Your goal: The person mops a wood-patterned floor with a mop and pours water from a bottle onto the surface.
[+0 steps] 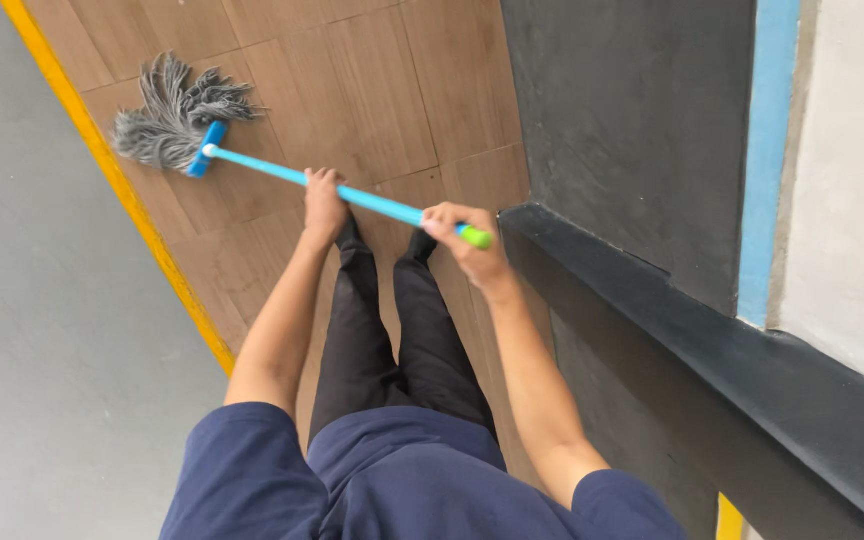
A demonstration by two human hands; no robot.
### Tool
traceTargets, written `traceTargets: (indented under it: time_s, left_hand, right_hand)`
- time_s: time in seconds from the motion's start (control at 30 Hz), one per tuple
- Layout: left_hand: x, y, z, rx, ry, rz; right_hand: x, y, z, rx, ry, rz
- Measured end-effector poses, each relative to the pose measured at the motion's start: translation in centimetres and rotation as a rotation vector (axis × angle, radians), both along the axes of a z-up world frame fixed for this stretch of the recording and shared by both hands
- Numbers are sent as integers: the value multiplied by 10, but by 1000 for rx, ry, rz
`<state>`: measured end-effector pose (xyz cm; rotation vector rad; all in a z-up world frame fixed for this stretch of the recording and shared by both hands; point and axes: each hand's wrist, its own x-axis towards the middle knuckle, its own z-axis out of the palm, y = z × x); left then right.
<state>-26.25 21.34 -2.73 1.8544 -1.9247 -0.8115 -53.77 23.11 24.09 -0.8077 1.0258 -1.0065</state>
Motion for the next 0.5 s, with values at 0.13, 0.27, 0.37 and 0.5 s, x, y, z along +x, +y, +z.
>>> traceTargets:
  time_s: [0.13,0.27,0.37,0.5]
  left_hand:
    - [-115,-21,9,-78,80,35]
    - [-229,-42,35,-19,193,30]
    - [-297,-59,51,-143,305,-70]
    - [-336,-65,88,106,391,-258]
  right_hand:
    - [-67,-10,51,-88,148,-149]
    - [-122,-8,108,-206,307,-226]
    - [-142,2,146,-269,426,-261]
    - [-136,14,163,-407,601,-256]
